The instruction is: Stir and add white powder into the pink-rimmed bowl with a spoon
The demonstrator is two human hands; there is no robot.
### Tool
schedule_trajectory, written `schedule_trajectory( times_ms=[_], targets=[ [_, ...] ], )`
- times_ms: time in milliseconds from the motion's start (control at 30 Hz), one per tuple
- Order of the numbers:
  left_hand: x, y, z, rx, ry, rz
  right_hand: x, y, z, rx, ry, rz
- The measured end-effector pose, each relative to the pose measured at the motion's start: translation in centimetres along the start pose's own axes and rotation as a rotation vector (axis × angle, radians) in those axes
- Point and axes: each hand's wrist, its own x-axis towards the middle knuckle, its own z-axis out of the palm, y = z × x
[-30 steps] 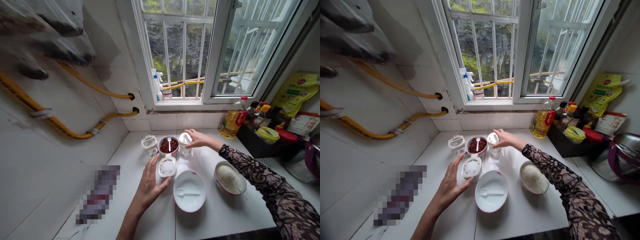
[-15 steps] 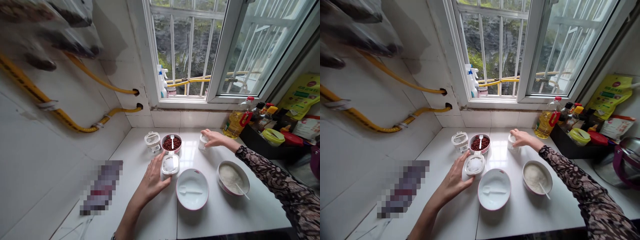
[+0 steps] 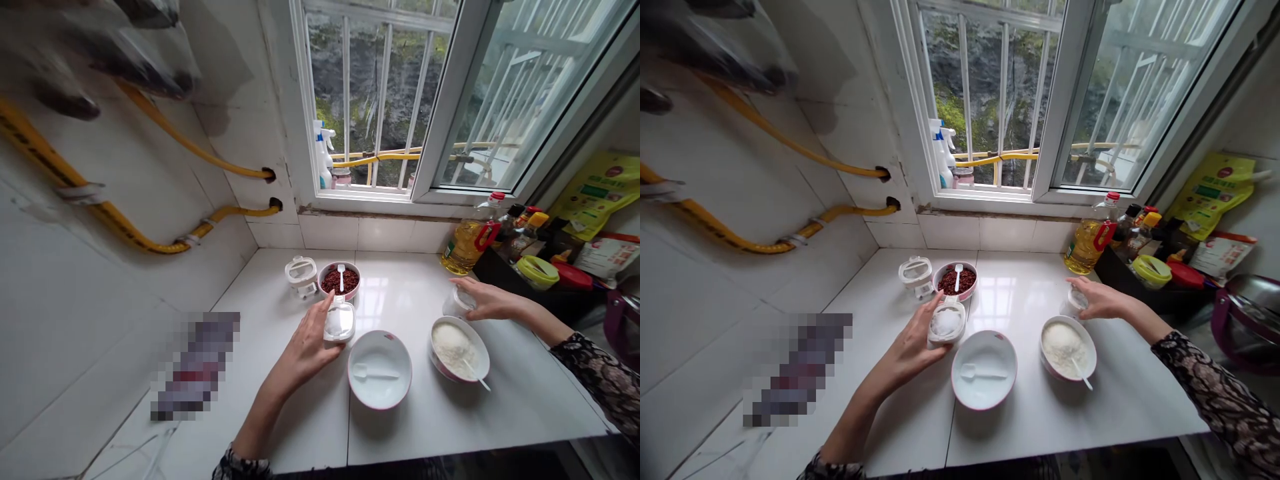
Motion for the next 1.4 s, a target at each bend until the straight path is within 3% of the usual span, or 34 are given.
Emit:
schedule_trajectory(
  times_ms=[167,267,333,467,567,667,867,1133,1233,1400],
  targets=[
    [0.1,-0.1,0.0,-0.03,-0.011,-0.015,-0.9,-0.3,-2.8,-0.056,-0.045,0.086],
    [0.0,-0.2,0.2,-0.045,-0.002,-0.036,0.9,-2.6,-5.2,-0.023,0.157,0.07],
    [0.0,-0.3,0.3,-0.058,-0.003,-0.042,3.4,-5.4,-5.6,0.141,0.195,0.027],
    [0.0,-0.5,0.4,-0.084,0.006,-0.05,9.8,-12.3,-3.0,0.735,-0.118,0.074],
    [0.0,-0.4,0.3,-0.116,-0.008,-0.077,13.5,-16.0,-0.4,0.846,-0.219,0.055],
    [0.0,-0.4,0.2,-0.155,-0.013,-0.086,15.4,-17.4,0.8,0.915,-0.3,0.007],
    [0.0,-0.4,0.4,-0.2,-0.015,-0.113,17.1,-17.4,0.9,0.962,-0.382,-0.009],
    [0.0,-0.2,0.4,-0.187,-0.005,-0.1,18.6,-18.0,2.0,0.913,-0.287,0.048],
    [-0.1,-0.4,0.4,-0.175,0.003,-0.085,18.1,-15.9,1.2,0.874,-0.237,0.079],
    [-0.2,-0.9,0.6,-0.163,0.008,-0.075,15.4,-9.1,-1.0,0.775,-0.174,0.185]
  ],
)
